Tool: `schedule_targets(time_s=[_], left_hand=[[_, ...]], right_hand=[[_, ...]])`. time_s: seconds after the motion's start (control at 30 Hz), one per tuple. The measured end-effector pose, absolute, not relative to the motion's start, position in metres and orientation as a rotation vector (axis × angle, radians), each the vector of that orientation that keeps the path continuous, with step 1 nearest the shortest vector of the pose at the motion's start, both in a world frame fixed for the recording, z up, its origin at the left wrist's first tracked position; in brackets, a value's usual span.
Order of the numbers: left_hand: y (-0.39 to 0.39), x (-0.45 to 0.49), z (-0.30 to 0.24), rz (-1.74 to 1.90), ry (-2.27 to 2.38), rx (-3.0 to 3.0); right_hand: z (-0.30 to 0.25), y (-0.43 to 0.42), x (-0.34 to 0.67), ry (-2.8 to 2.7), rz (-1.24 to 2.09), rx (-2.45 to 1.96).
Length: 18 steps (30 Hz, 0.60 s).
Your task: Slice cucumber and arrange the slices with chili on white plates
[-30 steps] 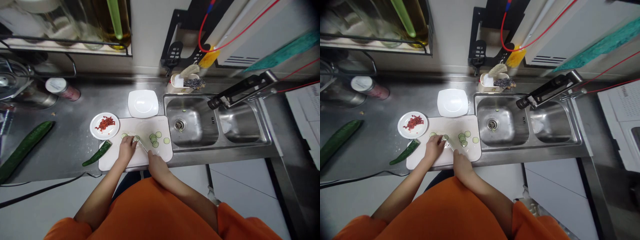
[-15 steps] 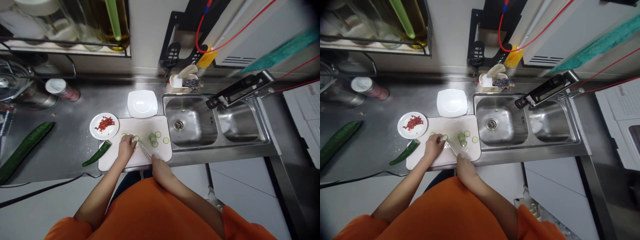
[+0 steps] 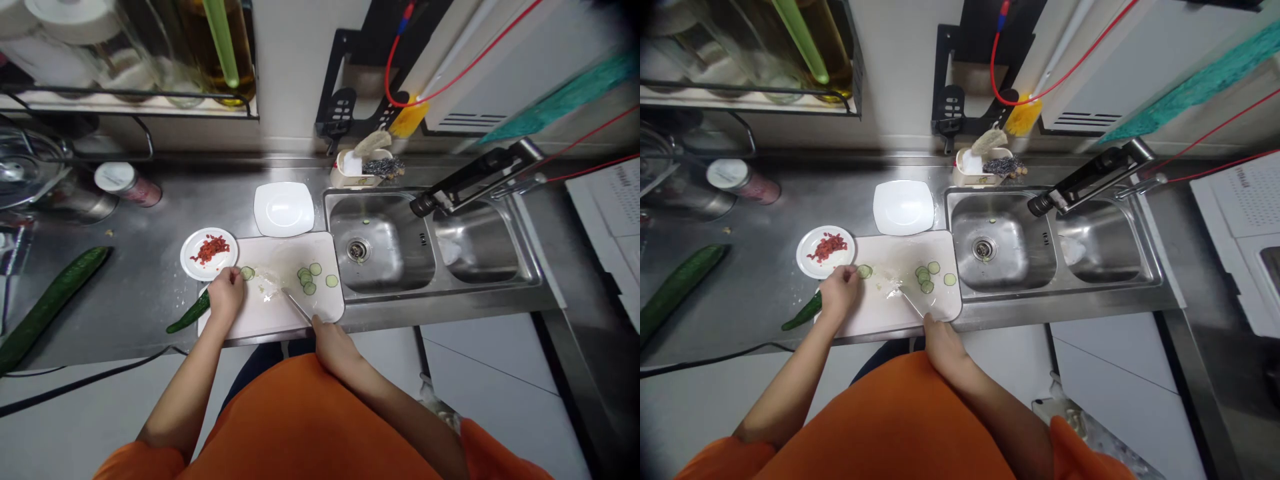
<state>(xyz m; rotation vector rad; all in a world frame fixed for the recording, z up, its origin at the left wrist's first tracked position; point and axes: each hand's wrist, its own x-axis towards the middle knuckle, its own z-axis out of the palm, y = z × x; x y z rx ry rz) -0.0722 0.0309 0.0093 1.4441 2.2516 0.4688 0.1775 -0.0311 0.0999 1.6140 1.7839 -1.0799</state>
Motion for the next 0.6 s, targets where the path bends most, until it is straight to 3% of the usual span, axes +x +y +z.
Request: schedule_targets(time_s=[0.27, 0.43, 0.6], left_hand=[[0.032, -0.063, 0.012, 0.416, 2.202, 1.708], [0.057, -0.024, 0.026, 0.469, 1.713, 1.798], [0.08, 0.033, 0.023, 0.071, 1.284, 1.965]], right_hand=[[0.098, -0.03, 0.178, 1.787, -1.06, 1.564], [0.102, -0.029, 0.176, 1.803, -1.033, 1.567], [0.103, -0.029, 0.175, 1.824, -1.008, 1.562]])
